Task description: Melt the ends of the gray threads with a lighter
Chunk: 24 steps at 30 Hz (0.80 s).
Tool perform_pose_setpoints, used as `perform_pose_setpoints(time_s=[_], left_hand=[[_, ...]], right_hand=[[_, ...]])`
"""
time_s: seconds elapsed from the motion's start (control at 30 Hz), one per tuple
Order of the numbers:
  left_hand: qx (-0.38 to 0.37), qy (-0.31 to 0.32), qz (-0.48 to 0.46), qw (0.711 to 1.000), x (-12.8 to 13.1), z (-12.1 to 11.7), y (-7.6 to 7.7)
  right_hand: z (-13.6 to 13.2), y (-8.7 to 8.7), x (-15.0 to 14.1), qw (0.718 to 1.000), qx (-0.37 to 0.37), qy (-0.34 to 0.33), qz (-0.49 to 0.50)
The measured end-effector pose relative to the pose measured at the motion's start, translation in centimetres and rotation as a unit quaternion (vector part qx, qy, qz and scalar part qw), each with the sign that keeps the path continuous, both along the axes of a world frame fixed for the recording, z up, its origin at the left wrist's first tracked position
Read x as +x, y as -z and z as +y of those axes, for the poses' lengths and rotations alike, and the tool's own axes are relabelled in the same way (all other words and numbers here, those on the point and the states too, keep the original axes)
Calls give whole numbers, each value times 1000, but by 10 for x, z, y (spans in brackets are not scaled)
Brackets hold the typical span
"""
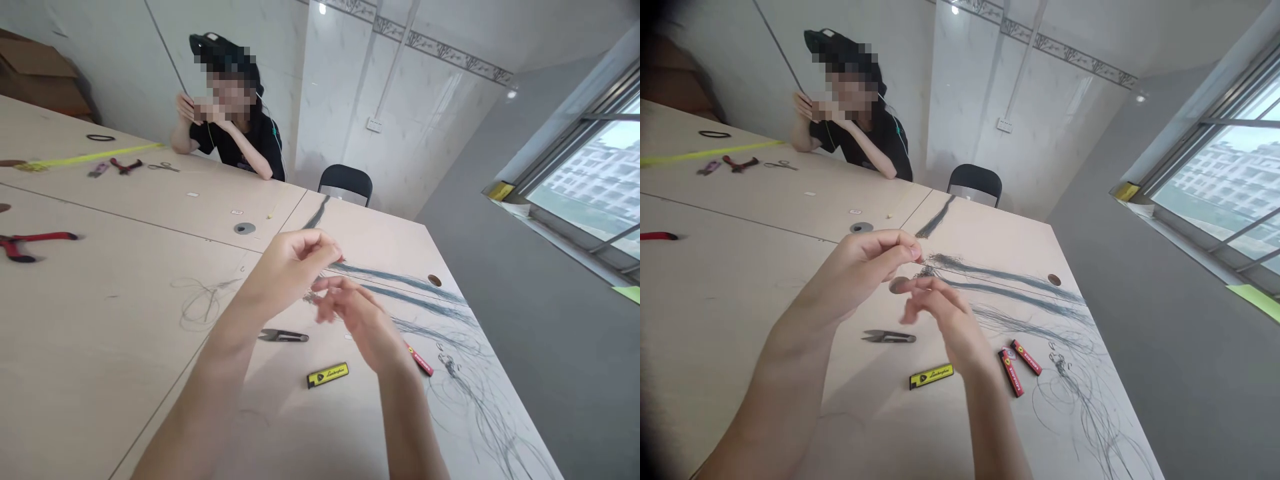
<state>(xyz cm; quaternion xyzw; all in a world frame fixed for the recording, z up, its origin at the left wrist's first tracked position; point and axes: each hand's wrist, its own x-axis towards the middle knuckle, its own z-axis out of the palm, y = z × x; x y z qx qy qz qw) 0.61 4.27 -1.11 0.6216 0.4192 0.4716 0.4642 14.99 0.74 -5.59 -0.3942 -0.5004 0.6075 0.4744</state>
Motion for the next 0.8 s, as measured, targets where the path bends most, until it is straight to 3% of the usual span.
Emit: perform_pose_setpoints(time_s=[0.1,0.27,0.57,0.8], left_hand=[[16,-22,-11,1000,-5,2,0],[18,-58,-21,998,-4,5,1],[13,-135,-73,988,5,8,3],[50,-176,-63,981,-2,11,7]], right_hand=[[-3,-5,26,1000,-5,7,-26],[-7,-13,53,981,34,143,-130],[-16,-24,51,946,15,171,-274],[-22,-33,65,901,36,299,-313]])
